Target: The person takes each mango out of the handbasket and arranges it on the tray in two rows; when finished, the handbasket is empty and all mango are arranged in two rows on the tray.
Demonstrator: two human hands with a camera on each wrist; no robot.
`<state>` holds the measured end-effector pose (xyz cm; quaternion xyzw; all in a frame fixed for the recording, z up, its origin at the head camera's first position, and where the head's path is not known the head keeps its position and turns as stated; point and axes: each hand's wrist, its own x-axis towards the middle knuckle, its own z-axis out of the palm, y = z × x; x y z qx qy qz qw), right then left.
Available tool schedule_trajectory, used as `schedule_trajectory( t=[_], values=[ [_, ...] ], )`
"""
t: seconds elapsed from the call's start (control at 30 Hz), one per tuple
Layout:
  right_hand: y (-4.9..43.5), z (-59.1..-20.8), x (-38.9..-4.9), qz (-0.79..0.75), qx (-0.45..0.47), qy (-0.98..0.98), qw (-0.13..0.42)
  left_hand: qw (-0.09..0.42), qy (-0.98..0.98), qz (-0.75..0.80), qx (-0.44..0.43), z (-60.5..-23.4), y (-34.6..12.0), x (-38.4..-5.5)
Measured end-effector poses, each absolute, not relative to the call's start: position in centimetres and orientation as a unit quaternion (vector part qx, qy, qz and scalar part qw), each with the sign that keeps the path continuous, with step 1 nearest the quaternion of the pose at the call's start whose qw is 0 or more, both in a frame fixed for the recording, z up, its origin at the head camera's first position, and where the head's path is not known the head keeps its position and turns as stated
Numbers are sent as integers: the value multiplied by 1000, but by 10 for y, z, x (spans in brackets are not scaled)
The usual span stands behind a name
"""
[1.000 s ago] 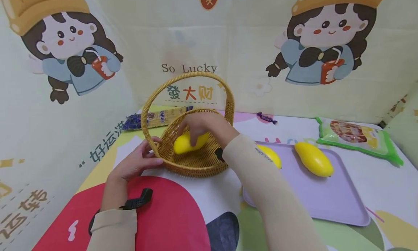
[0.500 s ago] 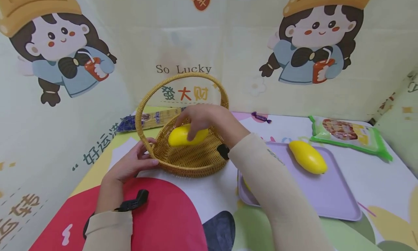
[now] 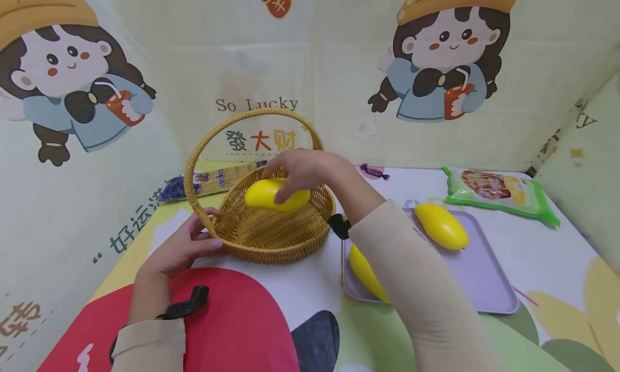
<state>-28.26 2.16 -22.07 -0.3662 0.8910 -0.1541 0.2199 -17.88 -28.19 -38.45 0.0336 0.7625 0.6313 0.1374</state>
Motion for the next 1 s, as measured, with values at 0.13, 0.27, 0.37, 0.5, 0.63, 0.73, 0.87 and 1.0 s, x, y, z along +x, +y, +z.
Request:
schedule_trajectory(
  t=[0.13, 0.27, 0.37, 0.5, 0.63, 0.73, 0.87, 1.0],
  values=[
    [29, -219, -279, -156, -360, 895, 214, 135, 761, 634, 40, -383, -281, -180],
    [36, -217, -276, -160, -354, 897, 211, 136, 758, 637, 44, -384, -280, -179],
    [43, -217, -273, -167, -348, 897, 215, 135, 758, 637, 42, -385, -280, -178],
    [54, -218, -270, -180, -332, 899, 223, 135, 758, 637, 43, -384, -281, -178],
    [66, -219, -269, -197, -310, 903, 225, 135, 756, 639, 46, -384, -281, -177],
    [77, -220, -268, -210, -298, 904, 225, 134, 755, 639, 49, -384, -281, -177],
    [93, -222, -268, -226, -280, 906, 224, 132, 755, 640, 49, -383, -280, -178],
    [109, -224, -268, -228, -261, 912, 220, 136, 755, 640, 43, -383, -280, -177]
  ],
)
